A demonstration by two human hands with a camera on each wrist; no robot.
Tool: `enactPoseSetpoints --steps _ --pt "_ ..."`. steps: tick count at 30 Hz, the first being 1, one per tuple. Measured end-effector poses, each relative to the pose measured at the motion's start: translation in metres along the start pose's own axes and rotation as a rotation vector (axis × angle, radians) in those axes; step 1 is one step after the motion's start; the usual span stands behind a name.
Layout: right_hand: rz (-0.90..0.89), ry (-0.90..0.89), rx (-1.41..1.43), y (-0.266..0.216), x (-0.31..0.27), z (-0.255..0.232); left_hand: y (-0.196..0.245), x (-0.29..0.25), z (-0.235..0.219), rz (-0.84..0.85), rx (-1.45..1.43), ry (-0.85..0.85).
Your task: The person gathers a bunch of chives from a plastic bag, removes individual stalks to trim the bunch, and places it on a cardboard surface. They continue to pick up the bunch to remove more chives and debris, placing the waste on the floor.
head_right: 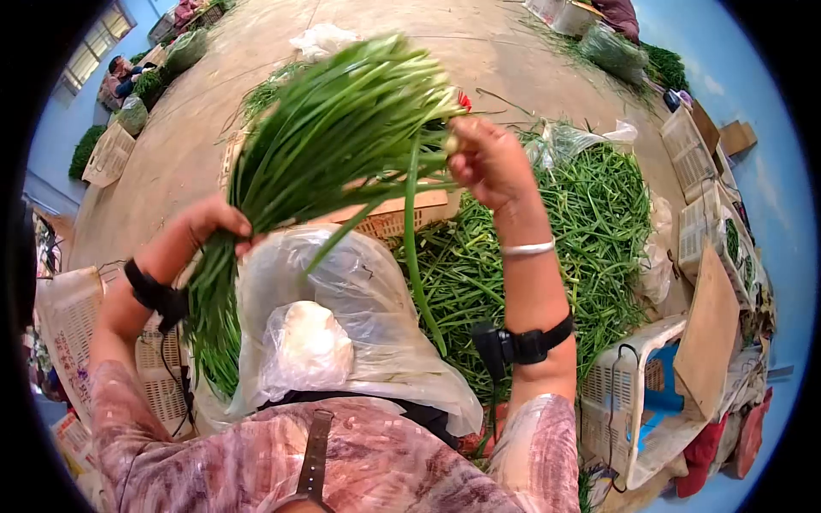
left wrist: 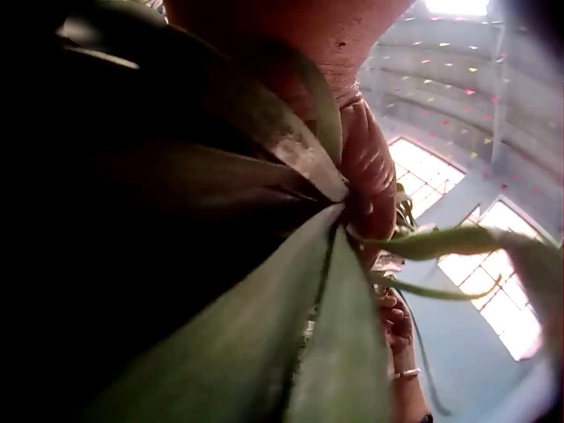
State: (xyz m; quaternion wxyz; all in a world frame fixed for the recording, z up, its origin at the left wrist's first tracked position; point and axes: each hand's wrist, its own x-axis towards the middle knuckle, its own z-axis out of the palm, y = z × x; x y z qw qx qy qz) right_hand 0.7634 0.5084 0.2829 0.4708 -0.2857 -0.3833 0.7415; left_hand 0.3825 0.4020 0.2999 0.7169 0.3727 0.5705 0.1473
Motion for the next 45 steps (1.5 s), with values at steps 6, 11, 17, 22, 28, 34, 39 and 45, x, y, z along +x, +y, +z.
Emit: enactPoseSetpoints --steps 6,11,17,22,28,34,39,45 --pt "0.371 0.091 -0.173 0.09 -0.018 -0.015 -0.08 0.007 0.026 0.052 -0.521 -0.167" --pt "0.088 0.14 -0.755 0.084 -0.003 -0.029 -0.094 0.015 0.016 0.083 -0.537 -0.265" --pt "0.098 0.083 -0.857 0.078 0.039 -0.005 -0.108 0.034 0.004 0.12 -0.413 -0.413" --pt "0.274 -0.108 -0.81 0.11 0.05 -0.022 -0.101 0.029 0.01 0.144 -0.392 -0.421" --pt "0.123 -0.18 -0.892 0.091 0.021 -0.013 -0.109 0.033 0.008 0.139 -0.44 -0.487" --pt "0.235 -0.11 -0.497 0.078 -0.014 -0.032 -0.11 0.039 0.015 0.151 -0.418 -0.467" --pt "0.313 0.052 -0.472 0.083 -0.022 -0.068 -0.103 0.037 0.019 0.051 -0.498 -0.399" --pt "0.318 0.153 -0.924 0.071 -0.029 -0.154 -0.095 0.029 0.024 0.035 -0.555 -0.305"
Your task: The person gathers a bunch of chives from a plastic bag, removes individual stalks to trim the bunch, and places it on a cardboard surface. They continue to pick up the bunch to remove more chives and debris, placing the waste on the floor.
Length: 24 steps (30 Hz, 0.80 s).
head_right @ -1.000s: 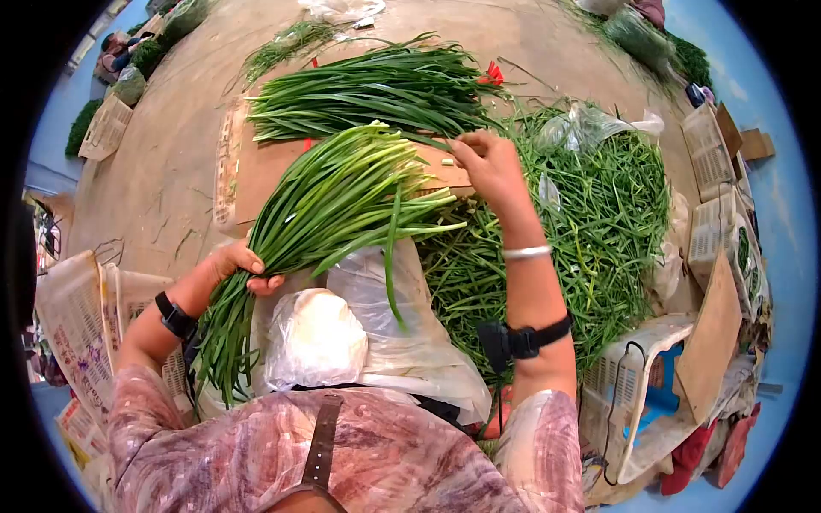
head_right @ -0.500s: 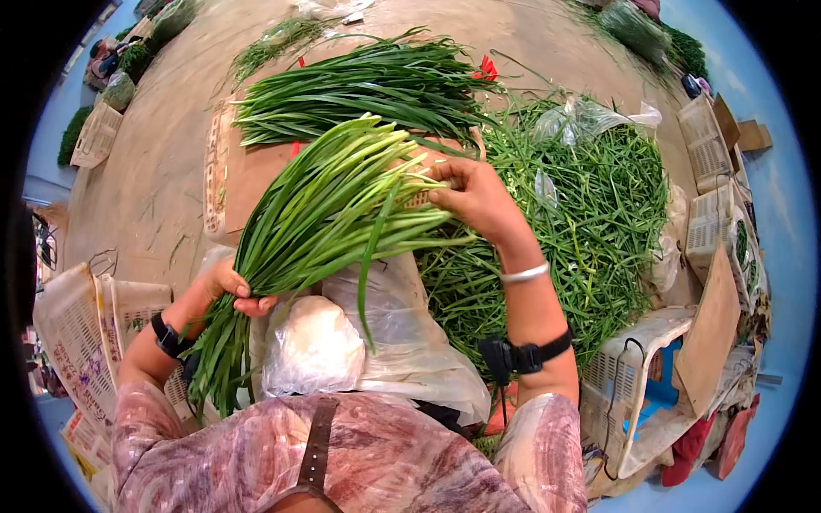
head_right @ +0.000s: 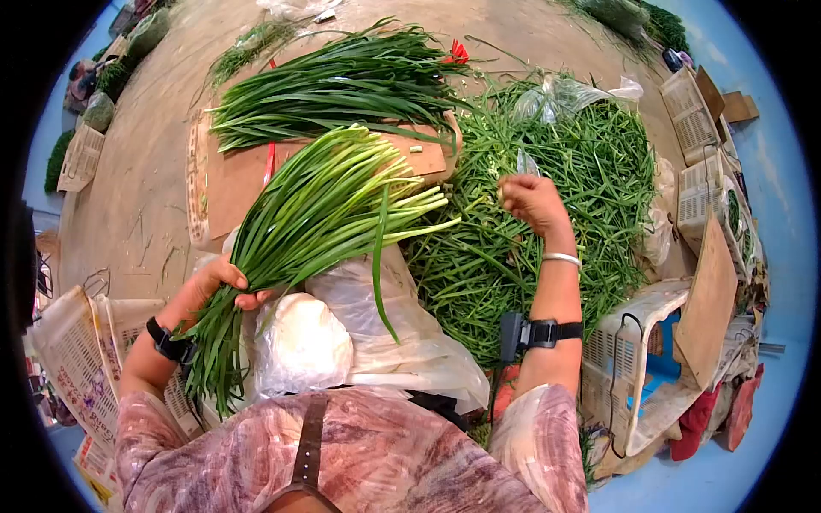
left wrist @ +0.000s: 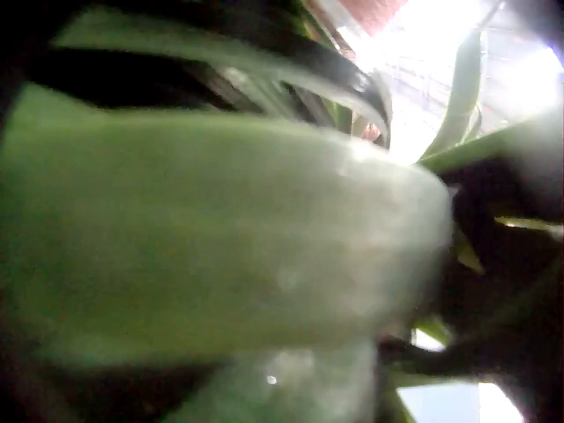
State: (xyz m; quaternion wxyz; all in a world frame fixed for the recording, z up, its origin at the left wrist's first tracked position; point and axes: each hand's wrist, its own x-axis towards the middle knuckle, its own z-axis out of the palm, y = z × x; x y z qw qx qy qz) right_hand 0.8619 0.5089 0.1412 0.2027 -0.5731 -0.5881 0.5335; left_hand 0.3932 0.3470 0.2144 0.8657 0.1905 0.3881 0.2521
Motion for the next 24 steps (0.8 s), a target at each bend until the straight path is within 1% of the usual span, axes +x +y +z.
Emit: enactPoseSetpoints --steps 1,2,4,5,6,7,8,9,10,11,12,13,14,15,17,18,19,20,21,22,23,24 --pt "0.111 0.108 -0.815 0.013 0.01 -0.003 0.001 0.0 0.003 0.005 -0.015 0.019" --pt "0.108 0.11 -0.816 0.012 0.009 -0.002 0.003 0.001 0.003 0.009 -0.013 0.019" --pt "0.04 0.138 -0.482 -0.01 0.008 0.006 0.006 0.001 0.002 -0.031 0.013 -0.015" --pt "0.014 0.144 -0.307 -0.024 0.005 0.014 0.005 0.002 -0.002 -0.026 0.011 -0.005" --pt "0.047 0.083 0.019 -0.059 -0.003 0.03 0.003 0.006 -0.009 -0.058 0.049 -0.046" --pt "-0.023 0.048 0.154 -0.081 -0.004 0.044 0.003 0.009 -0.014 -0.087 0.088 -0.091" --pt "-0.06 0.016 0.299 -0.096 -0.001 0.059 0.004 0.011 -0.015 -0.073 0.148 -0.126" --pt "-0.069 -0.022 0.304 -0.105 0.006 0.073 0.006 0.013 -0.014 -0.069 0.153 -0.128" --pt "-0.115 -0.066 0.262 -0.095 0.028 0.087 0.008 0.016 -0.012 -0.035 0.258 -0.165" --pt "-0.149 -0.067 0.121 -0.109 0.022 0.097 0.009 0.018 -0.009 0.0 0.364 -0.202" --pt "-0.168 -0.073 0.274 -0.111 0.018 0.1 0.012 0.015 0.004 0.043 0.392 -0.122" --pt "-0.184 -0.089 0.424 -0.112 0.013 0.104 0.012 0.014 0.004 0.053 0.386 -0.116" --pt "-0.276 -0.053 0.459 -0.124 -0.006 0.099 0.009 0.011 0.002 0.132 0.337 -0.04" --pt "-0.353 -0.039 0.412 -0.125 -0.014 0.088 0.006 0.008 0.001 0.202 0.289 0.038" --pt "-0.441 -0.109 0.712 -0.132 -0.038 0.092 0.007 0.005 0.003 0.201 0.245 0.037" --pt "-0.33 -0.154 0.676 -0.117 -0.028 0.091 0.005 0.006 0.002 0.198 0.239 0.037" --pt "-0.118 -0.156 0.534 -0.098 -0.019 0.087 0.006 0.007 0.002 0.197 0.239 0.033" --pt "-0.141 -0.093 0.576 -0.091 -0.025 0.093 0.01 0.007 0.007 0.174 0.218 0.031" --pt "-0.174 -0.045 0.61 -0.091 -0.033 0.098 0.016 0.009 0.008 0.196 0.22 0.028" --pt "-0.21 -0.138 0.671 -0.091 -0.047 0.091 0.013 0.007 0.008 0.189 0.182 0.082" --pt "-0.269 -0.177 0.717 -0.09 -0.057 0.09 0.008 0.003 0.01 0.153 0.147 0.133" --pt "-0.239 -0.191 0.601 -0.082 -0.055 0.086 0.01 0.002 0.019 0.17 0.153 0.129"
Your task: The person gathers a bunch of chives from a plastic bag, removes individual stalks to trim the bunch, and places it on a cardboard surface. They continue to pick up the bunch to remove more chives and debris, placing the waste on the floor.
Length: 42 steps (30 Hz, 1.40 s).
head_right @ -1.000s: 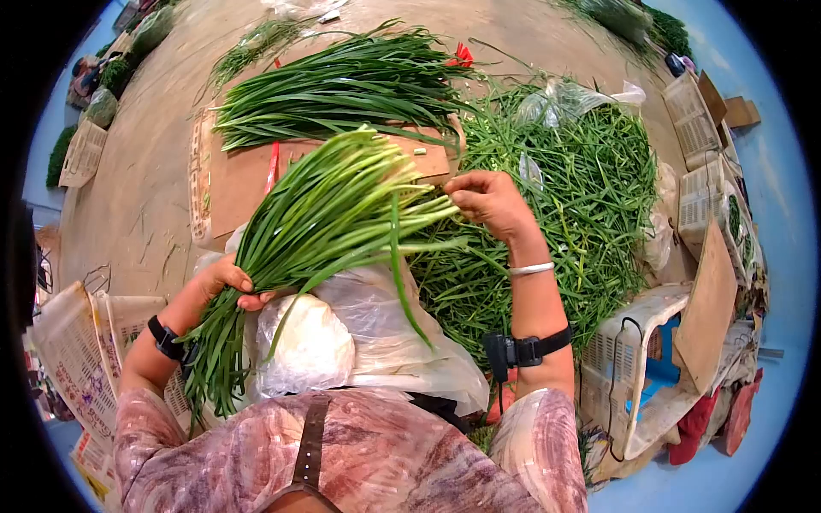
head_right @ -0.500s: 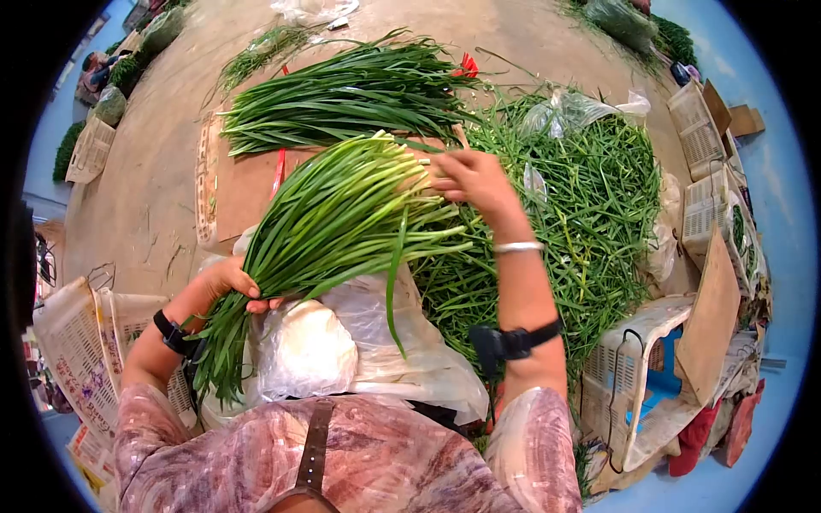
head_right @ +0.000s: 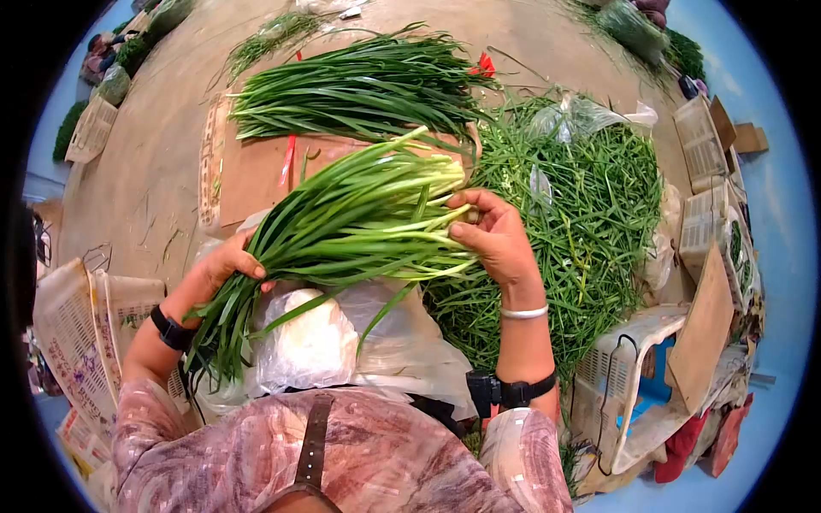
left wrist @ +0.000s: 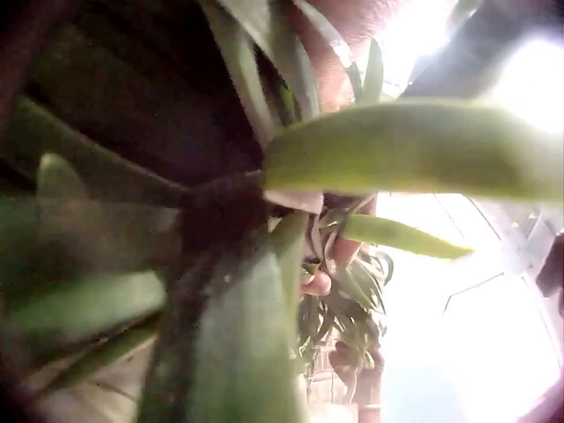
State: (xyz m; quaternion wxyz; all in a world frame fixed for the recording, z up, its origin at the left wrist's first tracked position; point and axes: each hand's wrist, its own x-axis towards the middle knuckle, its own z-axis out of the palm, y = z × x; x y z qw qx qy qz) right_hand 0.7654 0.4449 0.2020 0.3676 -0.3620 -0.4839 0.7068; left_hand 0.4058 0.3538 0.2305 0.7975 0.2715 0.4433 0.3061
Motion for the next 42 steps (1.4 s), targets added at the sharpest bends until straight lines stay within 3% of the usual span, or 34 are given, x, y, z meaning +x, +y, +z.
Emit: enactPoseSetpoints --steps 5,7,9,10,11,13,15,17,21,23,26,31,35,36,37,39,40,41,42 --pt "0.168 -0.07 -0.318 -0.001 0.004 -0.023 -0.006 0.002 -0.004 -0.005 0.098 0.001" --pt "0.069 -0.138 -0.374 -0.009 0.012 -0.028 -0.003 0.003 -0.004 -0.028 0.147 0.009" --pt "0.192 -0.071 -0.473 -0.016 0.026 -0.017 -0.006 0.006 -0.006 -0.016 0.15 0.005" --pt "0.229 -0.118 -0.732 -0.023 0.036 -0.011 -0.007 0.007 -0.008 -0.017 0.166 0.008" --pt "0.228 -0.12 -0.73 -0.02 0.04 -0.003 -0.008 0.007 -0.009 -0.019 0.181 0.011" --pt "0.105 -0.032 -0.574 -0.014 0.046 0.01 -0.007 0.006 -0.005 -0.006 0.167 0.015" --pt "0.183 -0.036 -0.479 -0.005 0.052 0.011 -0.008 0.006 -0.004 0.006 0.149 0.022" --pt "0.046 0.015 -0.229 0.004 0.051 0.019 -0.009 0.006 -0.007 0.008 0.148 0.005" --pt "0.074 -0.139 0.058 -0.01 0.054 0.017 -0.004 0.007 -0.013 -0.045 0.084 -0.05" --pt "0.129 -0.157 0.069 -0.014 0.051 0.012 -0.003 0.008 -0.014 -0.061 0.084 -0.077" --pt "0.025 -0.134 0.093 -0.011 0.046 0.005 -0.002 0.009 -0.013 -0.046 0.027 -0.076" --pt "0.051 -0.243 0.293 -0.015 0.021 -0.048 -0.001 0.008 -0.021 -0.048 0.079 -0.197" --pt "-0.186 -0.263 0.248 -0.035 -0.009 -0.089 0.001 0.009 -0.021 -0.074 0.052 -0.187" --pt "-0.106 -0.144 0.109 -0.042 -0.016 -0.101 -0.001 0.01 -0.022 -0.057 0.061 -0.196" --pt "-0.104 -0.152 0.109 -0.042 -0.017 -0.108 -0.002 0.01 -0.023 -0.053 0.058 -0.19" --pt "0.453 0.226 -1.581 -0.045 -0.008 -0.101 -0.001 0.011 -0.022 -0.062 0.117 -0.185" --pt "0.331 0.347 -1.709 -0.04 -0.01 -0.09 0.0 0.012 -0.021 -0.065 0.128 -0.186" --pt "0.308 0.325 -1.709 -0.037 -0.003 -0.074 0.002 0.011 -0.02 -0.053 0.122 -0.162" --pt "0.073 0.185 -1.155 -0.033 0.002 -0.059 0.002 0.01 -0.018 -0.06 0.121 -0.182"
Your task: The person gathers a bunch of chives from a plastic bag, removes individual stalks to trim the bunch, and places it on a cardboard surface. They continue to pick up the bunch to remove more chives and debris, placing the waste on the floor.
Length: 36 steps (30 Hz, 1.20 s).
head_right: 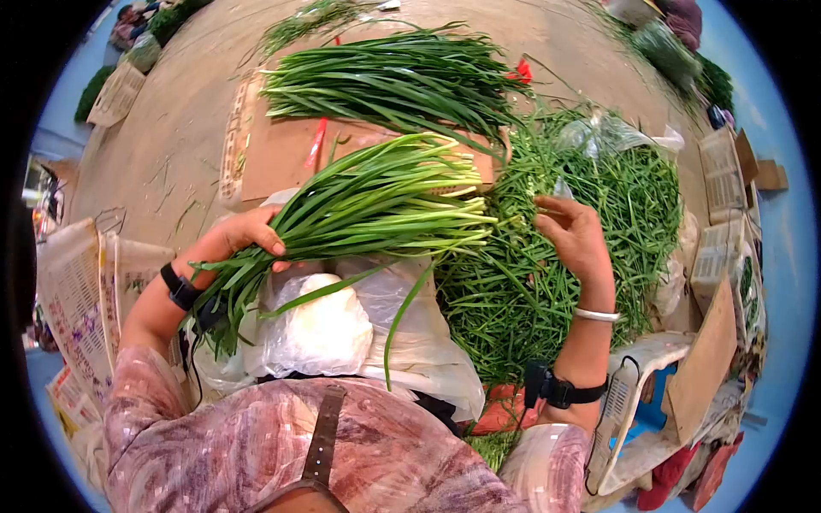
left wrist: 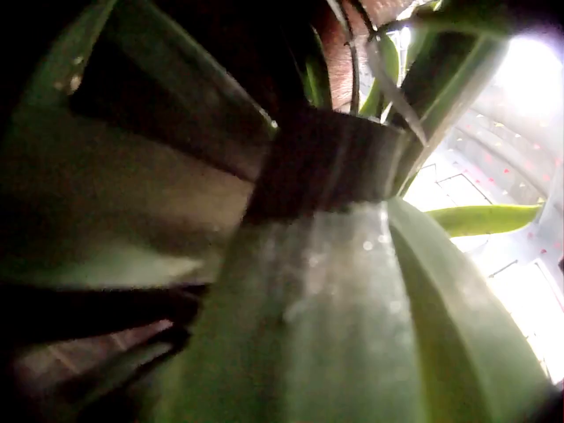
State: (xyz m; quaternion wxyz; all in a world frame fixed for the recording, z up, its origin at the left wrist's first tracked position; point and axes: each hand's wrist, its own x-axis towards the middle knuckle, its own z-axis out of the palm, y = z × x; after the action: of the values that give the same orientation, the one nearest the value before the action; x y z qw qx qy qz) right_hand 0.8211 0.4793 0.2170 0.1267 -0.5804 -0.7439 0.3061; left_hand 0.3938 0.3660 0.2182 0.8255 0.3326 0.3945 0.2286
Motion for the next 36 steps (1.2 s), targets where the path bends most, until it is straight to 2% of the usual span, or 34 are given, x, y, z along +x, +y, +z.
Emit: enactPoseSetpoints --steps 1,3,5,6,7,8,11,13,15,17,19,21,23,25,26,27,29,31,33,36 --pt "-0.193 -0.036 0.58 -0.013 -0.001 0.011 0.0 0.0 0.002 -0.012 0.002 -0.027" --pt "-0.527 0.087 0.139 -0.051 0.003 0.035 -0.002 -0.002 0.002 -0.012 0.0 -0.021" --pt "-0.466 -0.126 0.12 -0.055 0.01 0.054 0.0 -0.001 0.002 0.013 0.013 0.019" --pt "-0.529 -0.121 -0.024 -0.067 0.003 0.047 0.004 -0.004 0.001 0.025 0.019 0.024" --pt "-0.597 -0.076 0.159 -0.08 -0.009 0.037 0.005 -0.009 0.003 0.064 0.026 0.112" --pt "-0.626 -0.079 0.197 -0.091 -0.02 0.024 0.003 -0.014 0.004 0.088 0.027 0.198" --pt "-0.642 -0.093 0.297 -0.085 -0.032 0.022 0.0 -0.018 -0.006 0.05 0.089 0.206" --pt "-0.611 -0.123 -0.109 -0.072 -0.024 0.039 0.001 -0.015 -0.008 0.061 0.104 0.16" --pt "-0.596 -0.102 -0.211 -0.053 -0.02 0.037 0.002 -0.014 -0.006 0.078 0.056 0.138" --pt "-0.355 -0.106 -0.261 -0.045 -0.016 0.029 0.0 -0.016 -0.008 0.057 0.045 0.173" --pt "-0.381 0.127 -0.159 -0.049 -0.005 0.021 0.002 -0.014 -0.008 0.031 0.075 0.175" --pt "-0.596 0.293 -0.094 -0.062 0.015 0.016 0.003 -0.011 -0.008 0.03 0.081 0.158" --pt "-0.689 0.304 -0.078 -0.088 0.036 0.024 0.003 -0.011 -0.007 0.024 0.086 0.148" --pt "-0.74 0.168 0.014 -0.09 0.057 0.053 0.007 -0.011 -0.005 0.022 0.144 0.146" --pt "-0.692 0.015 -0.085 -0.093 0.057 0.062 0.006 -0.012 -0.003 0.023 0.145 0.147" --pt "-0.768 0.118 -0.221 -0.095 0.056 0.081 0.005 -0.014 -0.002 0.031 0.154 0.152" --pt "-0.853 0.196 -0.26 -0.094 0.016 0.07 0.005 -0.016 -0.003 0.047 0.154 0.167" --pt "-0.859 0.195 -0.191 -0.09 -0.011 0.065 0.0 -0.018 -0.003 0.092 0.182 0.17" --pt "-0.883 0.191 -0.123 -0.079 -0.028 0.068 0.005 -0.017 0.002 0.029 0.207 0.169" --pt "-0.865 0.074 -0.109 -0.065 -0.039 0.07 0.008 -0.012 0.006 0.097 0.296 0.163"
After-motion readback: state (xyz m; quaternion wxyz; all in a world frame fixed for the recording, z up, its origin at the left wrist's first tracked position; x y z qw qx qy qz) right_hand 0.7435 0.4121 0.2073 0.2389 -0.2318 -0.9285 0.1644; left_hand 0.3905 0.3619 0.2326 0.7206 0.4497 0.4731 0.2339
